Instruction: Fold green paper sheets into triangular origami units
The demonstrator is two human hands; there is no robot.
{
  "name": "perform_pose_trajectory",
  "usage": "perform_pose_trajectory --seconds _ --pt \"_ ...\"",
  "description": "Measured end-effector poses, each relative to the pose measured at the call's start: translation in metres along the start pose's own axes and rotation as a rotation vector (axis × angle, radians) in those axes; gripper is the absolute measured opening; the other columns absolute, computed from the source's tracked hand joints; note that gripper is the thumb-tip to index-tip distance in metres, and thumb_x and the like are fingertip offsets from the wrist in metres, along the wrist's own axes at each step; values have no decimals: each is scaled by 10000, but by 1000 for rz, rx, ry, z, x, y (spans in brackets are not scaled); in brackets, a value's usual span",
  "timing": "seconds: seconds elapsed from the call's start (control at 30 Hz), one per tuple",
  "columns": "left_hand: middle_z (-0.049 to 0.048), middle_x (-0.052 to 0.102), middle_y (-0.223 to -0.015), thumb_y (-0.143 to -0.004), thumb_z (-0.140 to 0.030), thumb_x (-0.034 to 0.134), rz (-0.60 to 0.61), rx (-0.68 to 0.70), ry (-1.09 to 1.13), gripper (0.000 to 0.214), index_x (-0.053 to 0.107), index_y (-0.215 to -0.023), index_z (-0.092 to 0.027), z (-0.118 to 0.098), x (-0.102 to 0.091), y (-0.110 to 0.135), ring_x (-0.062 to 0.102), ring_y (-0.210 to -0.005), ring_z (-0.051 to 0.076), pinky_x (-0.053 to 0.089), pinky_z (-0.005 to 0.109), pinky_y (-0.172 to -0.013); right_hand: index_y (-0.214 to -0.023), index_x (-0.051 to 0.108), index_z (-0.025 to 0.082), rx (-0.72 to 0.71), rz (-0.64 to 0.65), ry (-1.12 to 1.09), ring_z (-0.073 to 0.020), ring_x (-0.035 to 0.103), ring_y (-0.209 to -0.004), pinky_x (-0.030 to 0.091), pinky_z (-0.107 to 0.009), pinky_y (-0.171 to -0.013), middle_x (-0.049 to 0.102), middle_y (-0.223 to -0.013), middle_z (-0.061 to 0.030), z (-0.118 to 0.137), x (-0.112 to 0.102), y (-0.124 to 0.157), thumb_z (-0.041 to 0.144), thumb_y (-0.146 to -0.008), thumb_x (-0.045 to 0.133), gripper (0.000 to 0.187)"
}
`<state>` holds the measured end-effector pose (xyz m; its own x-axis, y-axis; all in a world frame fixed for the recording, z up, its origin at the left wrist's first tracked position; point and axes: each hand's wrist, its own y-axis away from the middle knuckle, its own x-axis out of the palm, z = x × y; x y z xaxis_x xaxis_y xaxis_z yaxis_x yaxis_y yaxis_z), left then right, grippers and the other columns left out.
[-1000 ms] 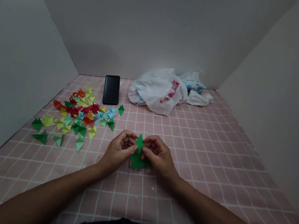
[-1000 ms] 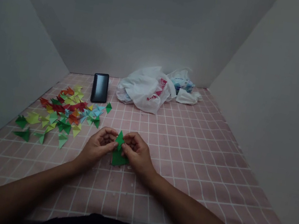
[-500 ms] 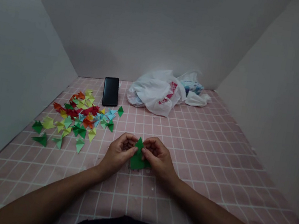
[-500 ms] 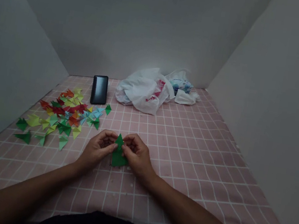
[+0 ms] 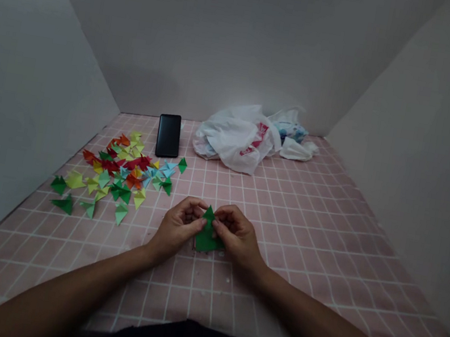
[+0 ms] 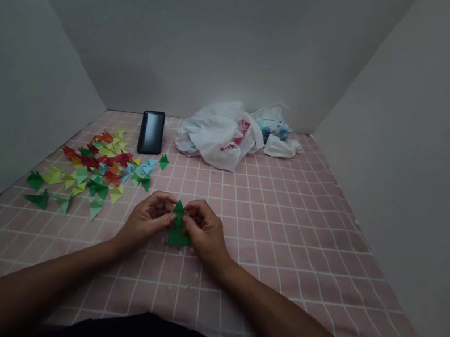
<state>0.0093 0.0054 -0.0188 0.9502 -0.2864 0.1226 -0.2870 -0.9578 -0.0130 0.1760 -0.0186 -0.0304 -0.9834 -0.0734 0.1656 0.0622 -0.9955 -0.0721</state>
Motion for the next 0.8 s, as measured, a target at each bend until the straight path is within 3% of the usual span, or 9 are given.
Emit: perform_pose_trajectory --seconds 0.37,0.57,0.8 --pt "-29 606 -693 -733 -249 785 15 -31 -36 195 632 -825 -171 -2 -1 -1 560 -624 102 462 215 -598 -805 569 220 45 -7 53 -117 525 -594 433 -257 -569 538 -691 43 6 0 0 283 -810 690 136" --pt "-6 658 -744 -704 -334 842 30 -100 12 299 663 -872 -164 -2 0 -1 612 -659 125 507 242 -636 -855 593 218 72 -10 60 -126 536 -591 429 -264 -569 559 -668 45 7 -2 0 292 -806 696 136" --pt "15 659 -762 -841 -405 725 70 -47 -67 256 690 -895 -157 -7 -1 2 617 -700 148 502 275 -691 -826 601 219 163 10 -11 -125 516 -572 404 -270 -568 577 -631 38 7 -4 1 307 -825 696 130"
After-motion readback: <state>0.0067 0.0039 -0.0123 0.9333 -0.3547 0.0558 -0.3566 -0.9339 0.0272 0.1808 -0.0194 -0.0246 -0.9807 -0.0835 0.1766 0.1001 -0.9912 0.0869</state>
